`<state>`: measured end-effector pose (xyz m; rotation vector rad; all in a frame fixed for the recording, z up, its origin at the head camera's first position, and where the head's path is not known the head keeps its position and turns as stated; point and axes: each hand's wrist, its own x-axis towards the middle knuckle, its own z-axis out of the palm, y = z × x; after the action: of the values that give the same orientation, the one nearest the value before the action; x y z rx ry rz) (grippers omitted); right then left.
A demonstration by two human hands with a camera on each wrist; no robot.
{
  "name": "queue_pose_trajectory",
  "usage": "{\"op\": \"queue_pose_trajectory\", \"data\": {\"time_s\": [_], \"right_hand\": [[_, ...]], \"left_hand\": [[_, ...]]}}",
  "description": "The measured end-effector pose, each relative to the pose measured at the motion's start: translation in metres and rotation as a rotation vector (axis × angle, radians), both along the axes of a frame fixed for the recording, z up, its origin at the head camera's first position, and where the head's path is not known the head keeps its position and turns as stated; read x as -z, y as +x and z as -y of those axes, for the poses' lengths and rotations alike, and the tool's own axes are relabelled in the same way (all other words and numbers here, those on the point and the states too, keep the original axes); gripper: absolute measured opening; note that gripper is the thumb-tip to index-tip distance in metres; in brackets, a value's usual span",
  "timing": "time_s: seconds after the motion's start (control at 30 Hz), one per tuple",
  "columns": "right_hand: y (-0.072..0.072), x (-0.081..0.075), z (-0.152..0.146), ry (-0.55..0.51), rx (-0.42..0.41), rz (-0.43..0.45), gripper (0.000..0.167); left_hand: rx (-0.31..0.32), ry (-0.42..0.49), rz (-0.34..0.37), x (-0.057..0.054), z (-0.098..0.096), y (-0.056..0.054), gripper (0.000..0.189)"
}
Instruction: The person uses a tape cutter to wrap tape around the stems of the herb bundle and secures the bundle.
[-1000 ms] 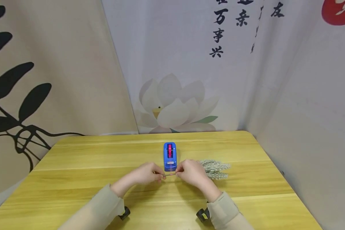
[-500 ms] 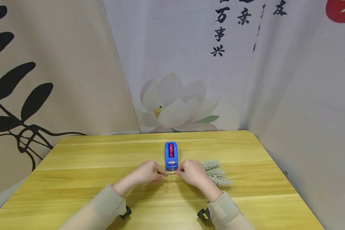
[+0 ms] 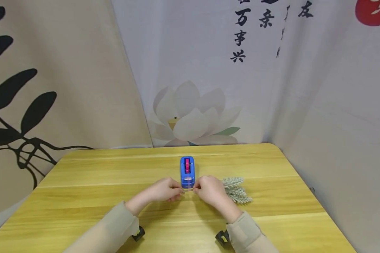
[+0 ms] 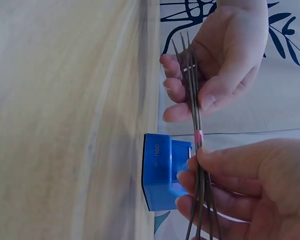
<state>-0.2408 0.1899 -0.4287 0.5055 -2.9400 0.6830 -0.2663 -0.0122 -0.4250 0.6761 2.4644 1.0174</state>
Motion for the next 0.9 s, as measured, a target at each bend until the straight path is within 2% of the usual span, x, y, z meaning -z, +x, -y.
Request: {"op": "queue_pose_trajectory", "data": {"time_s": [0.23, 0.43, 0.57, 0.9], "right_hand": [[0.0013, -0.0033, 0.0039, 0.007, -0.007, -0.045, 0.004], [0.0030, -0.0032, 0.0044, 0.017, -0.035, -0.078, 0.007], [0.0036, -0.0024, 0.0044, 0.066, -0.014, -0.114, 0.005], [0.0002, -0.0002, 0.0044, 0.092, 0.023, -0.147, 0.005]], "left_hand": [[0.029, -0.028, -0.031, -0.0002, 0.0008, -0.0043, 0.015], [0.018, -0.041, -0.089, -0.0001, 0.0001, -0.0050, 0.011], [0.011, -0.036, -0.118, 0.0011, -0.0006, -0.0051, 0.010], [-0.028, -0.029, -0.125, 0.0008, -0.0028, -0.0070, 0.007]]}}
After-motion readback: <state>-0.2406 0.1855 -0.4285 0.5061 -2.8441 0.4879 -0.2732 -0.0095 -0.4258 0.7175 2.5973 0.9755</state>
